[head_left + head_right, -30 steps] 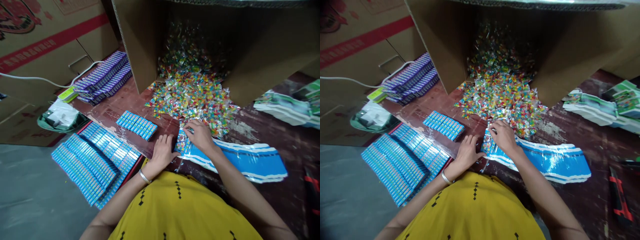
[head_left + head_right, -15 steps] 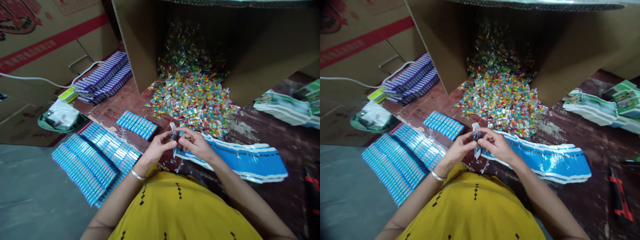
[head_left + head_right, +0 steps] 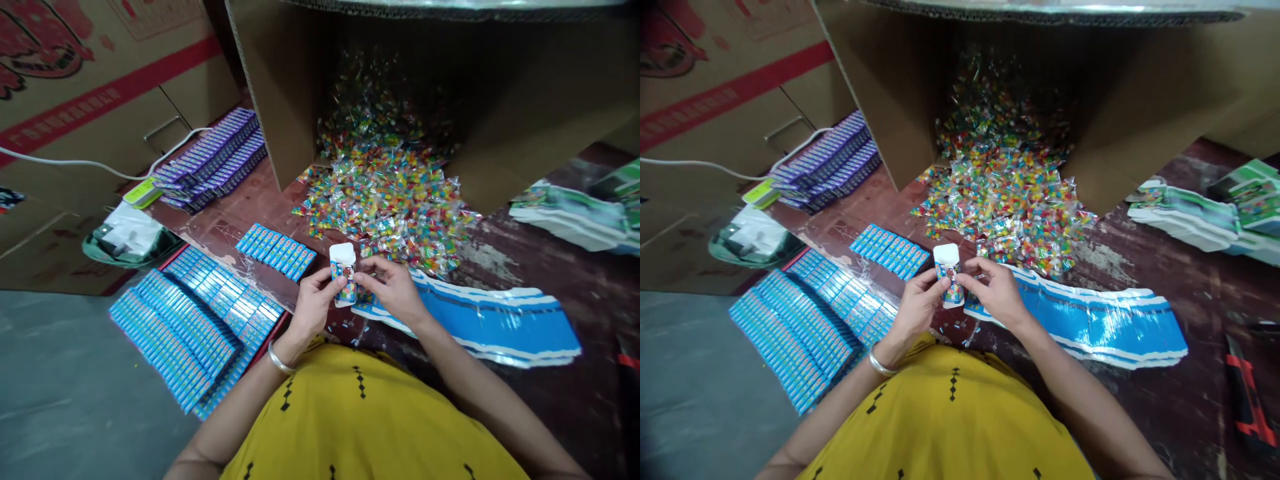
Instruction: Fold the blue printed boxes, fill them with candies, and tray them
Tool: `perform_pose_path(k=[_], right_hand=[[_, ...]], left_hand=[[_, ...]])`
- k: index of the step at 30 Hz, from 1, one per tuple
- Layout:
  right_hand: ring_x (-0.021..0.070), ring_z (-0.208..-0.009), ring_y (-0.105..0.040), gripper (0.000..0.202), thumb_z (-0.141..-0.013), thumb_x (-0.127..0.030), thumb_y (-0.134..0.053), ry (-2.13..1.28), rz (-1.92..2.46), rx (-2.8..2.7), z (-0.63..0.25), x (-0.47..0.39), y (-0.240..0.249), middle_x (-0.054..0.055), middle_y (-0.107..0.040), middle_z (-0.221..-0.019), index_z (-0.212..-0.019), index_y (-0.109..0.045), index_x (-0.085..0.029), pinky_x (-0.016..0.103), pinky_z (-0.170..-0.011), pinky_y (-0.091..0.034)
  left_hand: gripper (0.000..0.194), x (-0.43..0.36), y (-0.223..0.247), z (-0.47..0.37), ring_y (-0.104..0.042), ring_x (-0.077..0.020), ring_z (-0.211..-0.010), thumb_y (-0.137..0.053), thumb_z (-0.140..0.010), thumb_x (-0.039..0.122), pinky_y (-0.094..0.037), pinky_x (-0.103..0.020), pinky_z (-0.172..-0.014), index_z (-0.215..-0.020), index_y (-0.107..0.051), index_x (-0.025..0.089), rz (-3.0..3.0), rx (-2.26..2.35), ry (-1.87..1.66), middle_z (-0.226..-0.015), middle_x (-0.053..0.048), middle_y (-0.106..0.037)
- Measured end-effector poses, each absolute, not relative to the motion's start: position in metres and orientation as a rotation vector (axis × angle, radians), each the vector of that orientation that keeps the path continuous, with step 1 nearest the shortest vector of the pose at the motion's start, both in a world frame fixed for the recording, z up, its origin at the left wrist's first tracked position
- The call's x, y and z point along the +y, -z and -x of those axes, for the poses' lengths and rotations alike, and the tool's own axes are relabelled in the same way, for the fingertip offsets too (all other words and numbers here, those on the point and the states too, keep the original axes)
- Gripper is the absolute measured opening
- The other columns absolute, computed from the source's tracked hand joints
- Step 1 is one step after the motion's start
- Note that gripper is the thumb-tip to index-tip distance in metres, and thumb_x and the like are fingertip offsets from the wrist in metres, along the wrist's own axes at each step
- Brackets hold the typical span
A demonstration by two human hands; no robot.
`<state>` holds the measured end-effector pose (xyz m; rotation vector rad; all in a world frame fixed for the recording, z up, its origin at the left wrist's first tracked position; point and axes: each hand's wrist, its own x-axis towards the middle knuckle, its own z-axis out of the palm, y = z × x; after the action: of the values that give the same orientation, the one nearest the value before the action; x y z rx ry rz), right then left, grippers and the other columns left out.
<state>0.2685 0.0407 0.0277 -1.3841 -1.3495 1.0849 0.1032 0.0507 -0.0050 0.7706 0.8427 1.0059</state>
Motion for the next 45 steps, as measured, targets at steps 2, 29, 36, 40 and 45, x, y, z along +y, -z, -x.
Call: perform_pose_path(k=[2, 29, 36, 40, 45], right_hand=[[0.0132, -0.062, -0.052, 0.020, -0.085, -0.039, -0.065, -1.027, 1.405, -1.329, -0.262, 0.038, -0.020, -0.002, -0.057, -0.068, -0.077, -0.061, -0.020, 0.025, -0.058, -0.042], [0.0198, -0.103, -0.061, 0.008, -0.088, -0.028, -0.061, -0.930, 1.207, -1.291, -0.257, 0.045, -0.017, 0.005, -0.062, -0.107, -0.092, -0.055, -0.024, 0.033, -0.085, -0.050], [0.0161, -0.078, -0.060, 0.022, -0.080, -0.037, -0.072, -1.121, 1.199, -1.288, -0.260, 0.055, -0.022, 0.002, -0.063, -0.084, -0.077, -0.056, -0.021, 0.029, -0.072, -0.050], [0.0163, -0.075, -0.061, 0.025, -0.073, -0.040, -0.077, -1.230, 1.292, -1.282, -0.267, 0.062, -0.025, 0.002, -0.065, -0.079, -0.078, -0.063, -0.020, 0.029, -0.070, -0.049], [0.0128, -0.063, -0.055, 0.029, -0.070, -0.043, -0.078, -1.342, 1.319, -1.226, -0.275, 0.068, -0.025, -0.001, -0.062, -0.067, -0.069, -0.062, -0.019, 0.026, -0.061, -0.045]], left_hand=[[0.026, 0.048, 0.010, -0.108, -0.066, -0.0157, -0.076, -0.077, -0.074, 0.029, -0.053, -0.031, -0.080, -0.097, -0.072, 0.016, -0.736, 0.872, -1.071, -0.086, -0.003, -0.073], [0.038, 0.048, -0.012, -0.097, -0.063, -0.0141, -0.085, -0.074, -0.076, 0.027, -0.052, -0.026, -0.079, -0.109, -0.056, 0.019, -1.085, 0.933, -1.041, -0.106, -0.005, -0.063], [0.039, 0.045, -0.011, -0.095, -0.062, -0.0095, -0.076, -0.075, -0.074, 0.021, -0.050, -0.022, -0.072, -0.104, -0.050, 0.020, -1.029, 0.944, -1.063, -0.098, -0.001, -0.059], [0.036, 0.044, -0.013, -0.093, -0.062, -0.0127, -0.086, -0.072, -0.077, 0.022, -0.051, -0.025, -0.079, -0.105, -0.051, 0.020, -1.140, 0.979, -1.079, -0.099, -0.002, -0.059], [0.040, 0.044, -0.015, -0.092, -0.062, -0.0134, -0.086, -0.072, -0.078, 0.024, -0.052, -0.027, -0.080, -0.112, -0.051, 0.021, -1.193, 0.959, -1.017, -0.104, -0.004, -0.060]])
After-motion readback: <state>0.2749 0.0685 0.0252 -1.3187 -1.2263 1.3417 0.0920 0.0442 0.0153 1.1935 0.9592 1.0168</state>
